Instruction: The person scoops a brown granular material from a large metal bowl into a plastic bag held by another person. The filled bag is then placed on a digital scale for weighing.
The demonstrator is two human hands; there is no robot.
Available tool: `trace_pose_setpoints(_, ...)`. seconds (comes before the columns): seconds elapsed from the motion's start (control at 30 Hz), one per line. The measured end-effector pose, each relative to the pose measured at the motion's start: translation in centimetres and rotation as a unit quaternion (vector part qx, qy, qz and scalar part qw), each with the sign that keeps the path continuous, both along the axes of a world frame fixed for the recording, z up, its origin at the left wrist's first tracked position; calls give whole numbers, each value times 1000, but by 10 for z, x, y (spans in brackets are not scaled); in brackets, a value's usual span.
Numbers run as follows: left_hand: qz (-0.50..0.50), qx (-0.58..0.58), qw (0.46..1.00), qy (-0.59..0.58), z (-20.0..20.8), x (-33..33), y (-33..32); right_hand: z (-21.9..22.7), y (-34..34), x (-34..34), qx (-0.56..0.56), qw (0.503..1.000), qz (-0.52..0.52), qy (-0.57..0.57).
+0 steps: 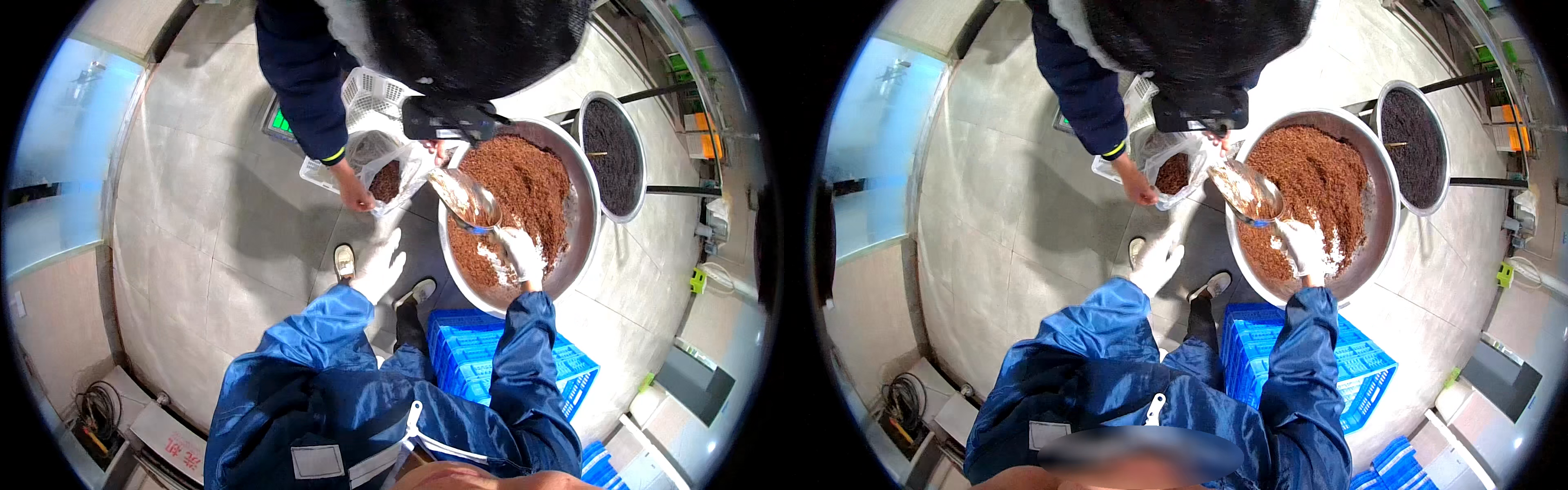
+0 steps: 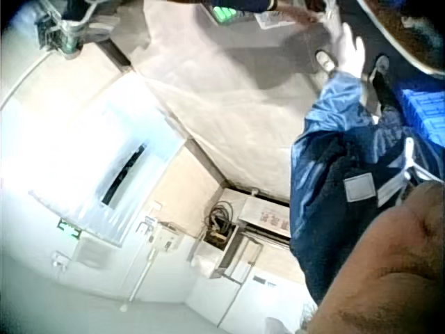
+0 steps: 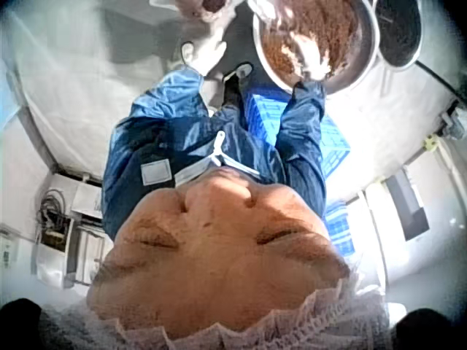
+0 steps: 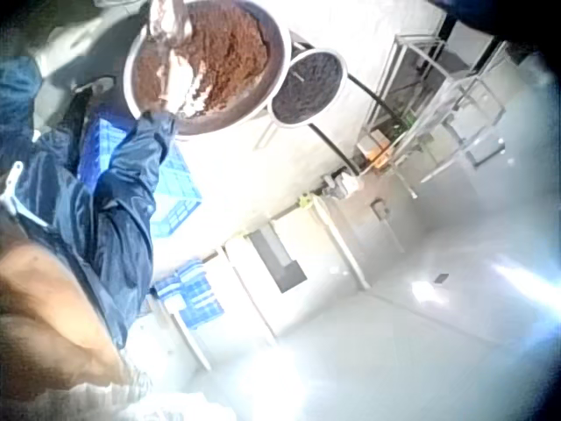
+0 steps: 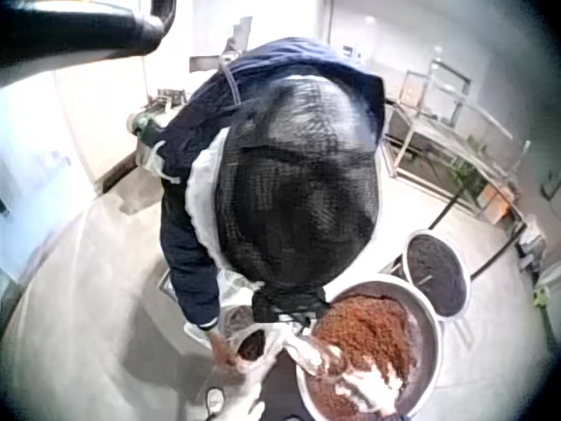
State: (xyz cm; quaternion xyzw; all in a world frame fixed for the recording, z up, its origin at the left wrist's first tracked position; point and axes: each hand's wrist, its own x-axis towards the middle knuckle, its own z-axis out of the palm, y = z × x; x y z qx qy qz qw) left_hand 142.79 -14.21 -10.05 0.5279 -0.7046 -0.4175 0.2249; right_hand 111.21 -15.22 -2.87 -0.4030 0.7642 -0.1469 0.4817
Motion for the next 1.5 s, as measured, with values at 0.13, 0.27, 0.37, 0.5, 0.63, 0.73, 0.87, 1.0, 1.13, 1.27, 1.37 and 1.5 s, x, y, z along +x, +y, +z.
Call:
trace_pose_setpoints(0.13, -72, 81, 991, -73, -7, -22, 69, -18, 85, -46, 20, 987, -141, -75)
trace_pose_setpoints(0.27, -138, 142, 975, -100, 11, -51, 85, -43, 157, -89, -22, 972, -224, -71)
trace_pose_setpoints(0.37, -144, 140, 975, -95, 23, -64, 80, -34, 170, -95, -13, 961, -267, -66)
trace_pose_setpoints(0.5, -106, 159, 979, -69, 31, -69, 74, -14, 171, -94, 10, 958, -281, -64)
trace_pose_setpoints(0.63, -93, 205, 970, -97, 17, -61, 76, -26, 172, -99, -6, 962, -267, -65)
trace_pose_setpoints(0.73, -62, 211, 971, -97, 12, -49, 77, -36, 168, -96, -37, 973, -227, -13)
trace_pose_setpoints(0.87, 133, 377, 916, 23, -9, -25, 81, -44, 167, -86, -26, 967, -249, -42)
trace_pose_setpoints(1.0, 244, 432, 857, 138, -91, 17, 78, -53, 177, -97, 31, 974, -225, 9)
trace_pose_setpoints(1.13, 295, 482, 819, 100, -51, 37, 43, -52, 158, -98, 74, 943, -64, 318)
trace_pose_setpoints(1.27, 351, 505, 778, 129, -70, 52, 16, -96, 173, -145, 197, 893, -31, 404)
trace_pose_setpoints(1.37, 367, 489, 779, 139, -87, 59, 0, -147, 197, -178, 211, 888, -51, 405)
trace_pose_setpoints(1.5, 358, 473, 792, 145, -99, 67, -5, -188, 200, -190, 202, 909, -55, 361)
